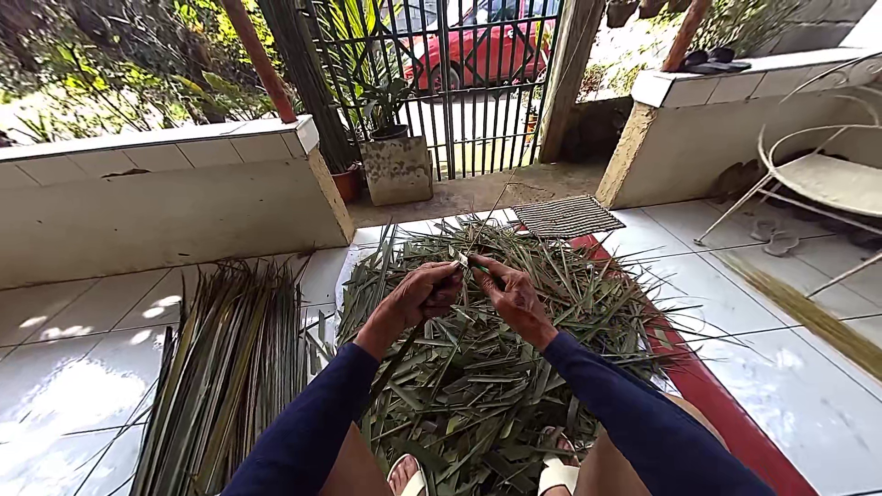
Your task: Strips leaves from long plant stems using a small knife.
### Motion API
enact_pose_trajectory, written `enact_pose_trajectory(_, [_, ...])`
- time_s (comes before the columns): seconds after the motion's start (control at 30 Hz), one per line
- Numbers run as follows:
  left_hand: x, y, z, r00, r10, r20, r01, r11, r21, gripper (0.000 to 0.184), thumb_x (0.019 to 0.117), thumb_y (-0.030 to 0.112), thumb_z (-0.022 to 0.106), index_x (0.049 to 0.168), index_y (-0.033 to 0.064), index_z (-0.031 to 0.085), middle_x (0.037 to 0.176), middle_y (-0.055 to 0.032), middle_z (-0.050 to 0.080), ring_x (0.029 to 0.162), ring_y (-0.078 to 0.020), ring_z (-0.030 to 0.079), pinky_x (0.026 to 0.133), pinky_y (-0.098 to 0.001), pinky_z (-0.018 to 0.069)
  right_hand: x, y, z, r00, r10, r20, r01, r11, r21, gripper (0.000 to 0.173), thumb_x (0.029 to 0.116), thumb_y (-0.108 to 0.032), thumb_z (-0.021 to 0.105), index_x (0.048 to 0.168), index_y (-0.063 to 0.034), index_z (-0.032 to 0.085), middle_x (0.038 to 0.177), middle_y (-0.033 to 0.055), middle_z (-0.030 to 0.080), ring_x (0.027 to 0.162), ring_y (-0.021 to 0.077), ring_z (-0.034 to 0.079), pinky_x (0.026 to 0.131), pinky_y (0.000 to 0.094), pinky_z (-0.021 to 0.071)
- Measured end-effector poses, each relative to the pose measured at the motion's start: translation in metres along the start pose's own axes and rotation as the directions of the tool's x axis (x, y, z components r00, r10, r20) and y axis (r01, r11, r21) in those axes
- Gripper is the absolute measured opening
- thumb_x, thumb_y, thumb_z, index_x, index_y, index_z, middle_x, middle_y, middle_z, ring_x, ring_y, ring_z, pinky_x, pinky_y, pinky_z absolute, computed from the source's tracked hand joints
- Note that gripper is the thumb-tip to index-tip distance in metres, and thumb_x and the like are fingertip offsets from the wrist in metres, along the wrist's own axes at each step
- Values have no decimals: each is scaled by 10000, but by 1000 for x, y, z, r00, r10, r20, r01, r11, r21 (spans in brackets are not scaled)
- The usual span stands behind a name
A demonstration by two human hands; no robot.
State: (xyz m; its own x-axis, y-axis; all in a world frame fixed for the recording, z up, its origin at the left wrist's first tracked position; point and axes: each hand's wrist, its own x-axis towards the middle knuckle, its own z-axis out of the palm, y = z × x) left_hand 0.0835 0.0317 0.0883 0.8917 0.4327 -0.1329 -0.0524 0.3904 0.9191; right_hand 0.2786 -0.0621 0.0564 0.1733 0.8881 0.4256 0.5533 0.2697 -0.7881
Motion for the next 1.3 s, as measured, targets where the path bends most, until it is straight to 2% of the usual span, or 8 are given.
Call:
enact_pose_trajectory(0.07, [0, 0, 0, 1000, -8, 26, 9, 1000, -23, 395, 1120, 339, 315, 850, 140, 523, 589, 70, 361, 411, -19, 288, 375, -159, 239, 0, 2, -2, 999, -26, -35, 24, 998, -50, 326, 1053, -407, 563, 1336, -322, 700, 1141, -53, 743, 915, 96, 692, 837, 396, 572])
enact_pose_trajectory(0.2, [1, 1, 3, 998, -11, 64, 14, 999, -46, 403, 1123, 353, 311, 847, 143, 518, 591, 71, 357, 412, -20, 285, 374, -157, 232, 0, 1, -5, 993, -73, -94, 61, 990, -127, 312, 1051, -402, 568, 1329, -354, 702, 1133, -68, 742, 989, 84, 694, 865, 403, 574])
enact_pose_trajectory(0.53, [-3, 3, 4, 997, -15, 72, 18, 999, -44, 383, 1123, 339, 317, 871, 140, 526, 610, 69, 380, 413, -15, 293, 370, -151, 245, -1, -9, 1, 973, -123, -196, 56, 947, -316, 328, 1055, -425, 542, 1345, -374, 686, 1010, -27, 725, 856, 142, 685, 717, 430, 558])
enact_pose_trajectory(0.73, [-7, 0, 3, 995, -43, 86, 45, 999, -28, 372, 1115, 330, 330, 867, 145, 535, 591, 76, 373, 406, -9, 298, 367, -150, 245, 11, -5, -14, 970, -55, -237, 17, 987, -159, 335, 1058, -376, 566, 1357, -291, 691, 1180, -20, 744, 949, 150, 712, 819, 464, 576])
enact_pose_trajectory(0.93, [-13, -3, 0, 990, -101, 100, 101, 995, 5, 356, 1109, 322, 351, 853, 154, 533, 599, 77, 377, 412, -10, 300, 369, -153, 247, 21, 3, -35, 962, -2, -272, -8, 999, -37, 333, 1062, -325, 582, 1364, -227, 683, 1181, 39, 734, 854, 172, 694, 748, 434, 564])
enact_pose_trajectory(1.07, [-18, -6, -3, 984, -122, 128, 121, 993, 16, 365, 1112, 315, 344, 850, 144, 532, 586, 71, 359, 402, -16, 289, 358, -159, 235, 39, 22, -44, 948, 89, -305, -67, 994, 81, 336, 1063, -361, 560, 1351, -252, 694, 1075, 0, 749, 794, 120, 664, 765, 387, 553])
enact_pose_trajectory(1.17, [-21, -9, -7, 984, -137, 114, 134, 990, 38, 364, 1109, 318, 350, 855, 143, 545, 593, 70, 371, 405, -19, 289, 360, -162, 235, 49, 43, -56, 908, 156, -390, -110, 984, 137, 344, 1072, -355, 541, 1350, -214, 688, 921, 49, 703, 701, 168, 595, 685, 401, 509])
enact_pose_trajectory(1.3, [-16, -9, -4, 995, -62, -79, 71, 991, 112, 369, 1122, 325, 363, 905, 107, 569, 598, 57, 381, 406, -31, 308, 359, -167, 264, 41, 41, -65, 891, 199, -407, -141, 975, 170, 385, 1077, -392, 522, 1339, -141, 652, 809, 48, 603, 651, 164, 528, 630, 368, 467])
